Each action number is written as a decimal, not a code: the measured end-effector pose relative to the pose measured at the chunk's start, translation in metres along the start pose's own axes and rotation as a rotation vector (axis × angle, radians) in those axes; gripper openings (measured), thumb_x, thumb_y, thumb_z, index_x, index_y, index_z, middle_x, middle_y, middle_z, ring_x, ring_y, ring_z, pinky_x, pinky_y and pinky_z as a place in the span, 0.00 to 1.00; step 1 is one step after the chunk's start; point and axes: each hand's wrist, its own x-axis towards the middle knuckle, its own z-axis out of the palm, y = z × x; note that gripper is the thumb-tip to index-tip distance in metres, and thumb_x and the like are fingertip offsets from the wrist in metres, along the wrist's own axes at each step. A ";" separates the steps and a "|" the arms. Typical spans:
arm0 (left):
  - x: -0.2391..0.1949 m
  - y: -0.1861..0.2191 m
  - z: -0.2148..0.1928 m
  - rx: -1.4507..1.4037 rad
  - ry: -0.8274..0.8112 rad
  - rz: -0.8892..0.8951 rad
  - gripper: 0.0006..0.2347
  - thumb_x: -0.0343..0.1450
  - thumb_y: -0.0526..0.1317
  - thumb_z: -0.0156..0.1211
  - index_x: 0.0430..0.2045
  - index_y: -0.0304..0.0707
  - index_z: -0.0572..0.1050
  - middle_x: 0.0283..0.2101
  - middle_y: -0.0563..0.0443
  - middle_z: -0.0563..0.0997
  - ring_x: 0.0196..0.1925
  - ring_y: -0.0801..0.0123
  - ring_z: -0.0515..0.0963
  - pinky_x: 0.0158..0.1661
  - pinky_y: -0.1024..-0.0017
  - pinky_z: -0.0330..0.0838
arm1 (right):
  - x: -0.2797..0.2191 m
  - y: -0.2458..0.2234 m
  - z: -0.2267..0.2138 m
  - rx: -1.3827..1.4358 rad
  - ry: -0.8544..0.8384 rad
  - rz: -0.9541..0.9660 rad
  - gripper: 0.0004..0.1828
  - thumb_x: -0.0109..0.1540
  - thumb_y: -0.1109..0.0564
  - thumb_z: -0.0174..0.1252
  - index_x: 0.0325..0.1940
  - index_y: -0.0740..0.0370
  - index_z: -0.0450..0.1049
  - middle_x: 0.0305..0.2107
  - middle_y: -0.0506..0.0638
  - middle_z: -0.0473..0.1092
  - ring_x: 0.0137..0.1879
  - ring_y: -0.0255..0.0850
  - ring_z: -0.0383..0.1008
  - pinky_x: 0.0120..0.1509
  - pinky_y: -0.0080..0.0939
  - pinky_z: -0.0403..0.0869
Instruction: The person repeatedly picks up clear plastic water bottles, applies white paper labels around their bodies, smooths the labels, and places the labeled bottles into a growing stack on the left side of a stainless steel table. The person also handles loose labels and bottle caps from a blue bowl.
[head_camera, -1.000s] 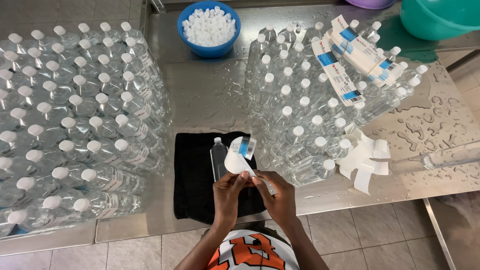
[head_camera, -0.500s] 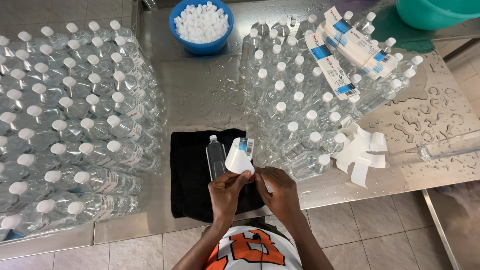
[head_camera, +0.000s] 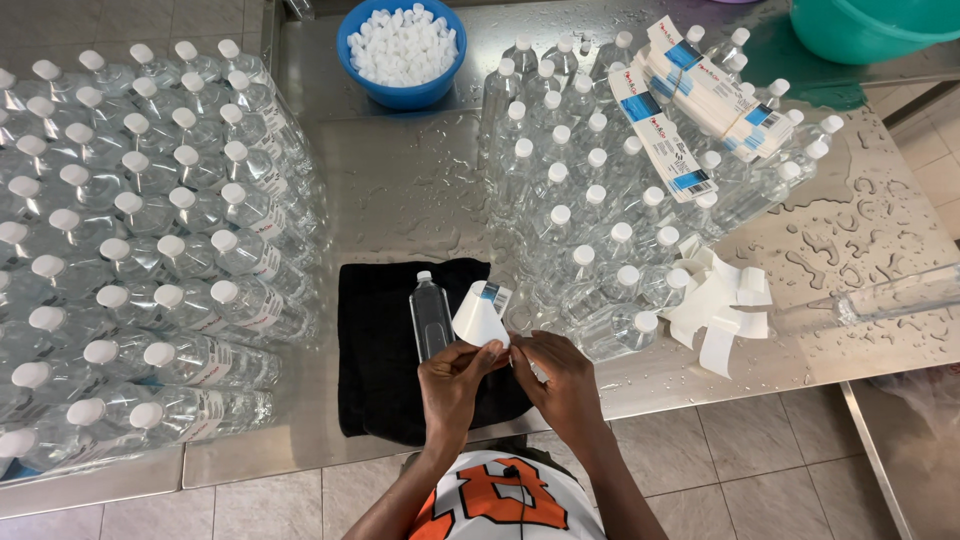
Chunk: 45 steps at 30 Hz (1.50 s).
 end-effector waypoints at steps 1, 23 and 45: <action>-0.001 -0.001 0.000 0.004 0.000 0.010 0.08 0.67 0.36 0.77 0.29 0.26 0.88 0.30 0.39 0.93 0.35 0.58 0.95 0.38 0.75 0.89 | -0.003 0.002 0.002 -0.016 0.017 -0.009 0.08 0.70 0.61 0.61 0.50 0.64 0.83 0.42 0.50 0.84 0.51 0.50 0.84 0.62 0.51 0.82; 0.001 -0.006 -0.006 -0.180 -0.119 -0.103 0.17 0.66 0.37 0.77 0.46 0.27 0.83 0.40 0.38 0.92 0.43 0.55 0.93 0.53 0.60 0.88 | -0.002 -0.016 -0.007 0.120 0.071 0.153 0.12 0.70 0.60 0.63 0.57 0.60 0.83 0.51 0.52 0.80 0.58 0.43 0.83 0.62 0.41 0.84; -0.002 -0.023 -0.007 0.058 -0.067 0.126 0.12 0.69 0.35 0.78 0.41 0.25 0.84 0.37 0.33 0.91 0.42 0.59 0.91 0.47 0.60 0.86 | 0.005 -0.019 -0.029 0.545 -0.082 0.530 0.11 0.70 0.60 0.61 0.54 0.58 0.87 0.41 0.58 0.85 0.52 0.58 0.86 0.62 0.73 0.79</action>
